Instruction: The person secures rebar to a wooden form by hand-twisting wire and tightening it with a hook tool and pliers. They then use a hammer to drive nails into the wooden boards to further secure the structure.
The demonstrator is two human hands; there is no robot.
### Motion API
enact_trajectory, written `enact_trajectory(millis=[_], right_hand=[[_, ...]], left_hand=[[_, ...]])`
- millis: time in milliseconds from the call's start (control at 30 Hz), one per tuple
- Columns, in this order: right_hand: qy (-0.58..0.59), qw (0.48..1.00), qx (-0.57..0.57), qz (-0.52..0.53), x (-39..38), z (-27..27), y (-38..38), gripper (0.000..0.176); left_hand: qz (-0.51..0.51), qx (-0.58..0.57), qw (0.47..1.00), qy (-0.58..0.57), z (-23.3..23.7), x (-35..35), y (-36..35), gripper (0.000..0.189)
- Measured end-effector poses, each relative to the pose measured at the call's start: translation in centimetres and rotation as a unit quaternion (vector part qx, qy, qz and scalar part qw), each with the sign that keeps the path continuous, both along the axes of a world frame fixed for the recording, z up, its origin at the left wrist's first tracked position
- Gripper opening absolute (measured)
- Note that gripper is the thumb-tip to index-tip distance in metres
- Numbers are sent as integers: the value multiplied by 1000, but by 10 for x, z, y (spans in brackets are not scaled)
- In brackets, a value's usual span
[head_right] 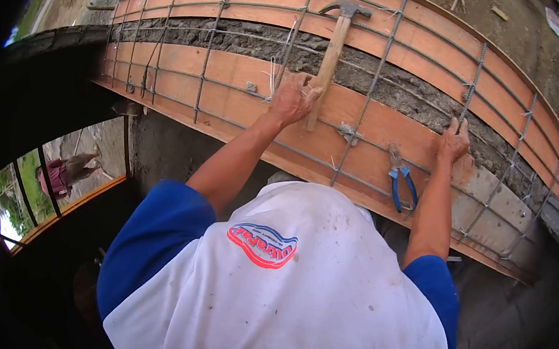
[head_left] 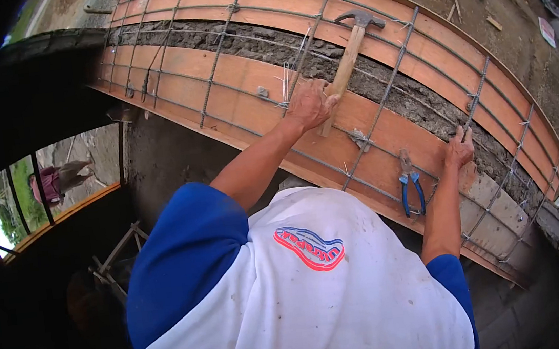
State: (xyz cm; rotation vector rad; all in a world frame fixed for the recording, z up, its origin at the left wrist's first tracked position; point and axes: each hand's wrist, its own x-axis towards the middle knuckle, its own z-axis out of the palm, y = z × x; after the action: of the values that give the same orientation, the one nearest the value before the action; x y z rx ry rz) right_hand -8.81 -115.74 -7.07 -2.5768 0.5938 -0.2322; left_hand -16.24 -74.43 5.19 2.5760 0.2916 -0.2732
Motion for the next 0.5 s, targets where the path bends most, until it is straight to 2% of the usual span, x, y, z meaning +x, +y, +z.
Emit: enact_trajectory(millis=[133, 267, 333, 400, 433, 467, 500], right_hand=[[34, 999, 17, 5, -2, 8, 3, 52], [44, 999, -19, 7, 0, 15, 6, 54], [56, 998, -8, 1, -2, 20, 7, 54], [60, 998, 0, -9, -2, 19, 7, 53], [60, 998, -15, -19, -2, 19, 8, 51], [61, 998, -4, -28, -1, 19, 10, 52], [66, 997, 4, -40, -1, 19, 9, 52]], left_hand=[[36, 30, 998, -46, -2, -9, 52, 42], [147, 45, 988, 13, 10, -36, 147, 42], [192, 93, 977, 31, 23, -52, 218, 41], [233, 157, 960, 25, 6, -65, 319, 38], [268, 184, 944, 61, 16, -66, 358, 38], [310, 245, 914, 97, 0, -73, 410, 38], [345, 253, 900, 80, 11, -72, 438, 36]])
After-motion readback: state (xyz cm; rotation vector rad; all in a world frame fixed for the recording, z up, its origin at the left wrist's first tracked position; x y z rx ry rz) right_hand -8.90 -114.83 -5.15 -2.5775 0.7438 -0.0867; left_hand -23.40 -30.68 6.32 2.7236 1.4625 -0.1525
